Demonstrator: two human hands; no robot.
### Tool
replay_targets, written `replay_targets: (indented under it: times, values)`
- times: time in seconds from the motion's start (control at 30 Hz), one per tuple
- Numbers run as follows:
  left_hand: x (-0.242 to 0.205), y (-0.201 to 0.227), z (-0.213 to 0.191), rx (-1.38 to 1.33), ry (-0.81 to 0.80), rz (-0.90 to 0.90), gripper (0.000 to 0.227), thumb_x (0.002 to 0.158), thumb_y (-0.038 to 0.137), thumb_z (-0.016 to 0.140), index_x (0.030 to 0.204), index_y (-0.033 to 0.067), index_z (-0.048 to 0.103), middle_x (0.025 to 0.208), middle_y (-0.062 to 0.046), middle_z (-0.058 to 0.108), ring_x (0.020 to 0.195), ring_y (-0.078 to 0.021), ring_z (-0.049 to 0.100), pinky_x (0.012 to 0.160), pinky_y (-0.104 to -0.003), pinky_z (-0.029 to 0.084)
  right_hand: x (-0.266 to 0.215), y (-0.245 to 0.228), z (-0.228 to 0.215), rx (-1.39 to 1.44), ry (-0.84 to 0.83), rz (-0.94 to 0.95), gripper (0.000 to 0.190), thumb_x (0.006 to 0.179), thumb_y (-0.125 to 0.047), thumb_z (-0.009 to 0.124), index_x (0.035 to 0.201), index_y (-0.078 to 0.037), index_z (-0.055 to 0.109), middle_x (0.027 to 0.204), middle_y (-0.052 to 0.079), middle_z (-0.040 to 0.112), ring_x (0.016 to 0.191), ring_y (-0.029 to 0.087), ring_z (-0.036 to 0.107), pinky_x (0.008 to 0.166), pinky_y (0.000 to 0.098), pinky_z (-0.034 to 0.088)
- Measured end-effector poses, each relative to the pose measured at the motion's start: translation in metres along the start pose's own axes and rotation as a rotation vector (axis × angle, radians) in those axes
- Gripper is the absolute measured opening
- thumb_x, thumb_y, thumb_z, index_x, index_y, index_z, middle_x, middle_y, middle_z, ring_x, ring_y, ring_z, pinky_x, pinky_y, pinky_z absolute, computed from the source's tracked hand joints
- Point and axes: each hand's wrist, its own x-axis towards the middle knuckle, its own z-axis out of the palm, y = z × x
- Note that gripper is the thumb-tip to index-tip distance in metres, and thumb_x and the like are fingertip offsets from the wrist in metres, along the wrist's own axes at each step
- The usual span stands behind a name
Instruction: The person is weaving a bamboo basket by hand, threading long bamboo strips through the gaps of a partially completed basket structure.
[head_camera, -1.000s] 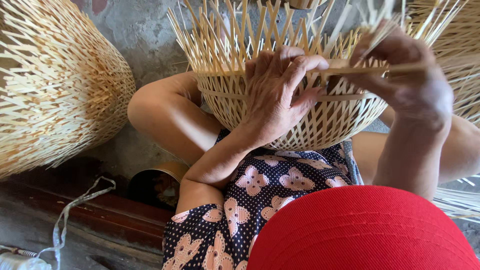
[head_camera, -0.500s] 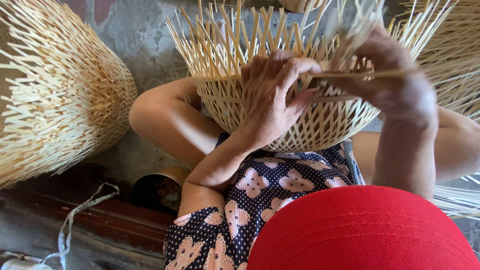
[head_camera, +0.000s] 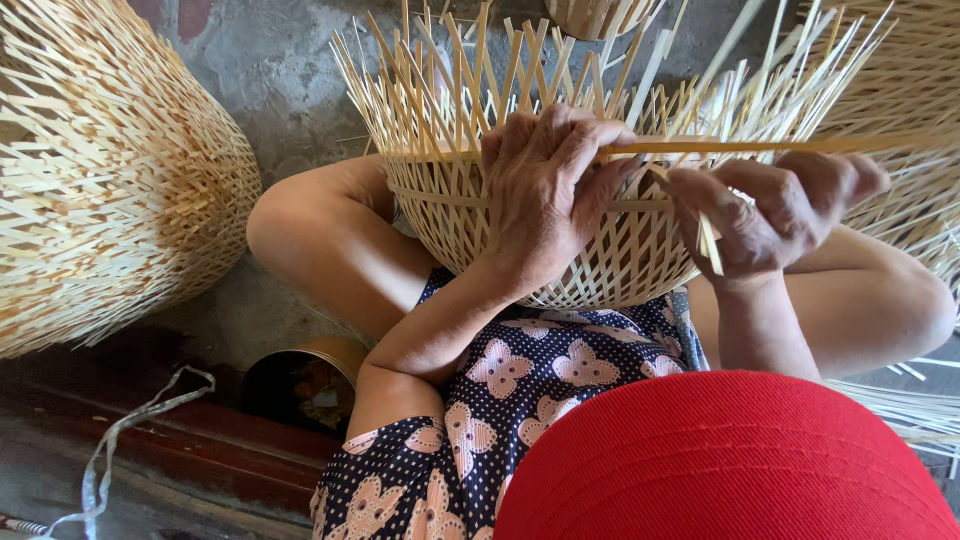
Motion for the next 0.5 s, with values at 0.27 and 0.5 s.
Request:
replay_targets:
  times: [0.27, 0.5]
  values:
    - [-0.002, -0.002, 0.008, 0.007, 0.021, -0.014, 0.018, 0.1, 0.033, 0.073, 0.111, 0.0204, 0.065, 0.102, 0.005, 0.054, 0.096, -0.0148, 0.048, 0.091, -0.036, 0.032, -0.011, 0.048, -0.024, 0.101, -0.411, 0.331, 0.03, 0.107, -0.047, 0.066, 0.103, -0.017, 0.069, 0.11, 0.004, 0.067, 0.112, 0.024, 0.057, 0.114, 0.0409, 0.034]
    - [0.003, 0.004, 0.012, 0.043, 0.06, -0.033, 0.024, 0.096, 0.036, 0.079, 0.101, 0.0199, 0.063, 0.096, 0.005, 0.055, 0.09, -0.0133, 0.047, 0.088, -0.035, 0.032, -0.022, 0.054, -0.02, 0.6, -0.47, 0.591, 0.014, 0.104, -0.008, 0.082, 0.098, -0.006, 0.069, 0.09, 0.002, 0.07, 0.08, 0.009, 0.061, 0.085, 0.0284, 0.041]
